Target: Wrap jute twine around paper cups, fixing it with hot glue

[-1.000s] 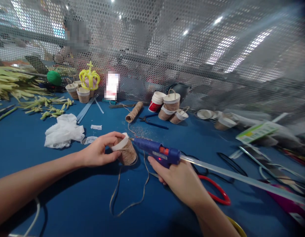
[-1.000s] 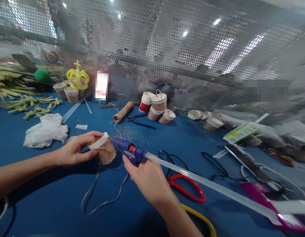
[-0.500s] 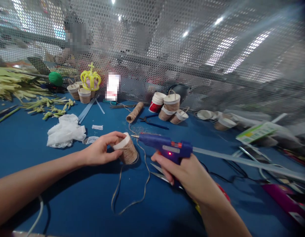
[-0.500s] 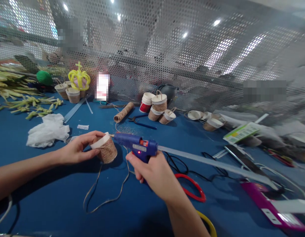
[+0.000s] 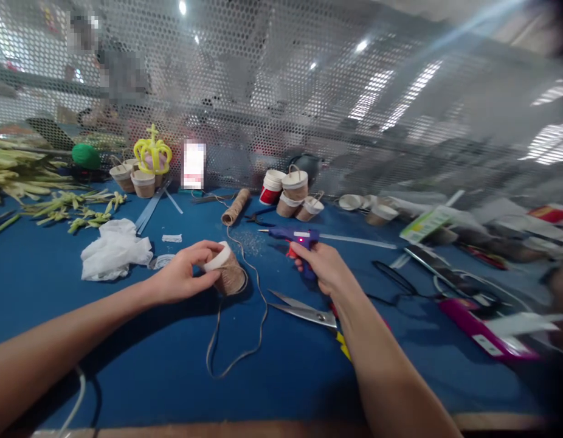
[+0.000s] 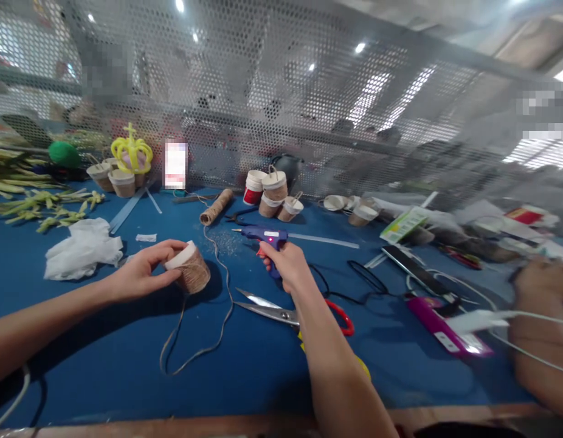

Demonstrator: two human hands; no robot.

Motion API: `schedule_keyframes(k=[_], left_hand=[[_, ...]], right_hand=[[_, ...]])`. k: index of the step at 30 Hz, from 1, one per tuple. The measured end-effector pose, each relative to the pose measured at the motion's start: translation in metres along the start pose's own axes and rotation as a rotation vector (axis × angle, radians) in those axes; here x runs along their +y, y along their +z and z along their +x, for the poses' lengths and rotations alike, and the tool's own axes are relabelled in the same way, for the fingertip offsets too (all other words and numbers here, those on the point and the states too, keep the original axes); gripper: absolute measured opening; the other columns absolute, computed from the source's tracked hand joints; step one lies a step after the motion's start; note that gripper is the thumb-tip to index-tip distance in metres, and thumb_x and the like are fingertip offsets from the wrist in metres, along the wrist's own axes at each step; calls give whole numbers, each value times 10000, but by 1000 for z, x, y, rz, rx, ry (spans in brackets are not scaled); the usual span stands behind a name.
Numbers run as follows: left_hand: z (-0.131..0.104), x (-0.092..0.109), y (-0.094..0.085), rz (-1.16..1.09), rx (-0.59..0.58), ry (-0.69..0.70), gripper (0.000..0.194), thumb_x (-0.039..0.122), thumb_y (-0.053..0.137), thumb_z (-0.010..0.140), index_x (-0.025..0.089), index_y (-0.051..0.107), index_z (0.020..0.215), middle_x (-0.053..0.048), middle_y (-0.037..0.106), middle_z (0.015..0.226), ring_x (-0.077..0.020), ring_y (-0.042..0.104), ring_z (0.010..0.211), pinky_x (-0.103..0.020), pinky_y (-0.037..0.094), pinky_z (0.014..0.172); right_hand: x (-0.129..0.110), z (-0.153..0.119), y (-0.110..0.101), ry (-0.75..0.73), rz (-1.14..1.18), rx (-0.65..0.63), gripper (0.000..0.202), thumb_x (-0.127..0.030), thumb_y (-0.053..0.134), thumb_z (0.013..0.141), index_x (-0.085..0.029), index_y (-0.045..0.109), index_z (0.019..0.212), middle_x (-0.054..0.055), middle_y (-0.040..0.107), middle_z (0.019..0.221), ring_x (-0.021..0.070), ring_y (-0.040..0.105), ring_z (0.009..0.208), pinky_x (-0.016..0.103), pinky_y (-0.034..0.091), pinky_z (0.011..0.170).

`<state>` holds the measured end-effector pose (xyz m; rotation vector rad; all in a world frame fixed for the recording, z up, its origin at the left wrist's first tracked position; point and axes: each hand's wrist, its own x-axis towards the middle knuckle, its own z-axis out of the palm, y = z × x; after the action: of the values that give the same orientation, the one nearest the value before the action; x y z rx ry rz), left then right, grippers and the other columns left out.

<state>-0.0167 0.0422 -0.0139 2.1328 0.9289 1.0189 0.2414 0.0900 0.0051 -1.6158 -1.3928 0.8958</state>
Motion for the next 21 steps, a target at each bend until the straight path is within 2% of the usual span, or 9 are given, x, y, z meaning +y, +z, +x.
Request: schedule_keyframes(k=[5,10,14,16,19,21], left_hand=[[0,1,-1,28,2,9,111,161,485,761,149,446,658,-123,531,1089,-199,511,1033,-336,414,850],[3,-1,-8,63,49,-7,140,184,484,766,151,434,639,-107,545,1047,-175,540,942,-333,430,813],[5,-3,-14,89,105,-29,109,211,495,766,148,481,679,-96,550,1050,-168,542,922,-339,427,834],[6,-3,-16,89,121,-36,118,225,503,762,147,487,676,-94,549,1054,-168,545,914,-333,429,835],[7,-3,-17,97,153,-61,147,235,508,752,146,476,640,-92,553,1038,-171,550,893,-337,426,838],[7,-2,-19,110,183,-90,141,226,508,743,144,475,632,-93,553,1024,-175,550,885,-346,420,840]], right_hand=[[9,4,5,7,-188,-25,212,-268,534,784,-132,557,622,15,589,619,91,541,546,226,454,552],[16,13,2,72,-510,-12,242,-347,476,850,-128,572,890,22,603,833,119,576,693,303,477,641],[12,13,-4,50,-705,90,286,-367,540,781,-120,585,646,112,605,716,256,587,787,390,429,684],[4,6,-4,-9,-748,150,252,-346,545,763,-126,586,646,163,604,765,319,564,867,419,400,705],[-14,-18,8,-171,-723,113,210,-334,506,785,-149,605,772,131,605,902,259,549,917,369,388,765],[-26,-39,23,-272,-656,-56,241,-392,506,780,-183,623,747,48,633,828,172,582,779,285,415,719]])
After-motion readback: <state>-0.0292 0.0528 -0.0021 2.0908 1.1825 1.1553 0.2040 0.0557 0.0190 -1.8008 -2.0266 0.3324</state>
